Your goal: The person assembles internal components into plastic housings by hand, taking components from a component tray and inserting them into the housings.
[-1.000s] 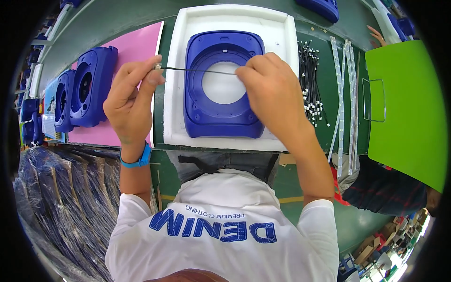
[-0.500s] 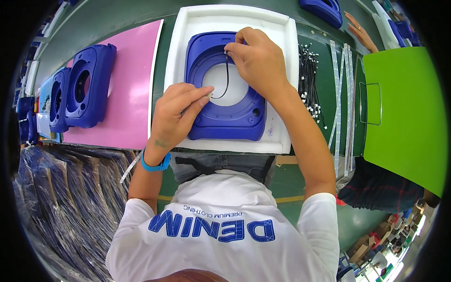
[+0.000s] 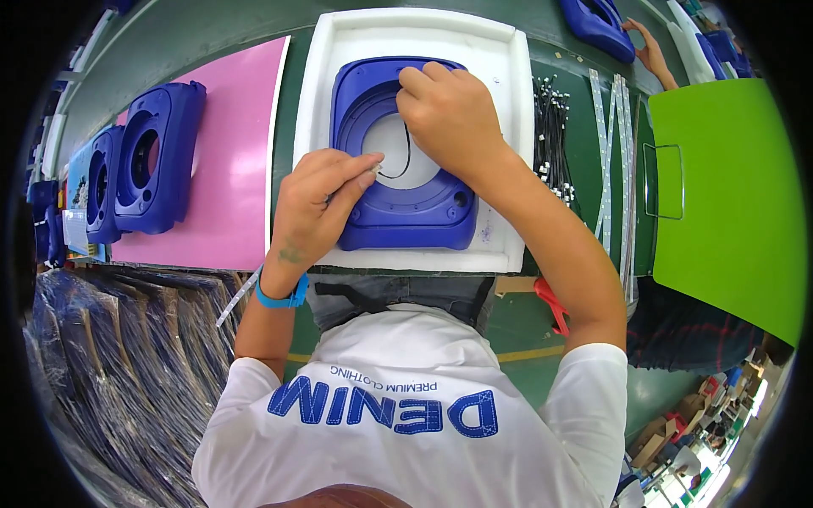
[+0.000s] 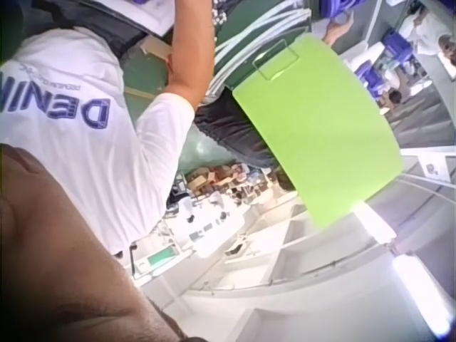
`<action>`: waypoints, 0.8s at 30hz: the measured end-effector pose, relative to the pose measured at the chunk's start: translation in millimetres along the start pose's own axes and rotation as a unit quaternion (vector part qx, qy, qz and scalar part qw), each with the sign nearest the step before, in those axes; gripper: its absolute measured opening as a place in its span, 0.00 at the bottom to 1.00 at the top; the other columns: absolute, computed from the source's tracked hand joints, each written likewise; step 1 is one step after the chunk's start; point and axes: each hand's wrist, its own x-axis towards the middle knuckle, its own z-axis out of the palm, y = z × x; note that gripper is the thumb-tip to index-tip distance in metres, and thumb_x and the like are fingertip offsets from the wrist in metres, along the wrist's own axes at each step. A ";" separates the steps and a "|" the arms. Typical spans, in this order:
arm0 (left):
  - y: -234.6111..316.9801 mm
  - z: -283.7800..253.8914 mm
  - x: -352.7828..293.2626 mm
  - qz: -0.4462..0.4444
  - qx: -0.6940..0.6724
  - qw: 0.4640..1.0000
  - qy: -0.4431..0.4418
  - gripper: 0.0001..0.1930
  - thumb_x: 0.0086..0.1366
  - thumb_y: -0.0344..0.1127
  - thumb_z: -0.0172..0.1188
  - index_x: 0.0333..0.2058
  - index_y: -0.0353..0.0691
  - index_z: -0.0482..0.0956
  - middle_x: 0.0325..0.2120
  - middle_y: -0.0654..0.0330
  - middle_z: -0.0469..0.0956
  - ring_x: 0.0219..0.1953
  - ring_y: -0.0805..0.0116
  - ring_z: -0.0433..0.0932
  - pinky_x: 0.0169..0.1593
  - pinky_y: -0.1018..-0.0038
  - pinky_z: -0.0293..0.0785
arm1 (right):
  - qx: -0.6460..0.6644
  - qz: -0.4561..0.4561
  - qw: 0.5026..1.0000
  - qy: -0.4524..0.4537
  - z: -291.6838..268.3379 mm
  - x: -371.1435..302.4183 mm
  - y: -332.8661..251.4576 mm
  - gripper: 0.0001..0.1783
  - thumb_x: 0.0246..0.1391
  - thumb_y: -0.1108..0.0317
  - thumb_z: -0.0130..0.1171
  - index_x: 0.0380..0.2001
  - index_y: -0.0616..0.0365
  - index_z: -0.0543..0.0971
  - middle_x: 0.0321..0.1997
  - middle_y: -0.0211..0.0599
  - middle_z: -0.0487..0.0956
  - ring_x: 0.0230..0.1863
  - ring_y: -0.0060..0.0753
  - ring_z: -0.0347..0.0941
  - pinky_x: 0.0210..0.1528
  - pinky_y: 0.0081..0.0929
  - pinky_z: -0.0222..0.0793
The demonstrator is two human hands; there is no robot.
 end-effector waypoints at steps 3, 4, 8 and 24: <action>-1.8 1.0 -2.3 0.003 0.000 1.000 0.008 0.10 0.66 0.26 0.69 0.45 0.37 0.90 0.27 0.58 0.82 0.34 0.59 0.80 0.46 0.65 0.73 | 0.015 0.001 1.000 -0.017 -5.4 -2.9 0.4 0.10 0.47 0.70 0.67 0.36 0.55 0.86 0.36 0.30 0.80 0.39 0.36 0.78 0.40 0.34 0.76; -2.2 1.0 -2.7 0.009 0.002 1.000 0.014 0.10 0.66 0.26 0.69 0.45 0.37 0.90 0.27 0.58 0.82 0.33 0.59 0.80 0.44 0.66 0.74 | 0.043 0.010 0.999 -0.015 -8.0 -3.8 1.0 0.12 0.49 0.69 0.68 0.39 0.55 0.86 0.38 0.32 0.81 0.40 0.39 0.79 0.43 0.36 0.77; -4.6 -4.5 2.1 -0.036 -0.022 0.998 0.050 0.10 0.65 0.26 0.70 0.45 0.37 0.90 0.29 0.58 0.82 0.32 0.59 0.80 0.39 0.65 0.75 | 0.093 0.097 0.988 0.075 -27.8 5.1 19.4 0.15 0.58 0.62 0.72 0.45 0.58 0.85 0.45 0.41 0.85 0.49 0.51 0.81 0.52 0.41 0.77; -23.1 -4.0 59.0 0.074 0.187 0.977 0.076 0.07 0.63 0.28 0.69 0.39 0.42 0.91 0.32 0.60 0.84 0.32 0.57 0.82 0.36 0.63 0.78 | 0.390 0.284 0.811 -0.331 19.5 80.4 67.3 0.52 0.65 0.20 0.48 0.57 0.66 0.84 0.57 0.56 0.85 0.59 0.55 0.81 0.66 0.42 0.72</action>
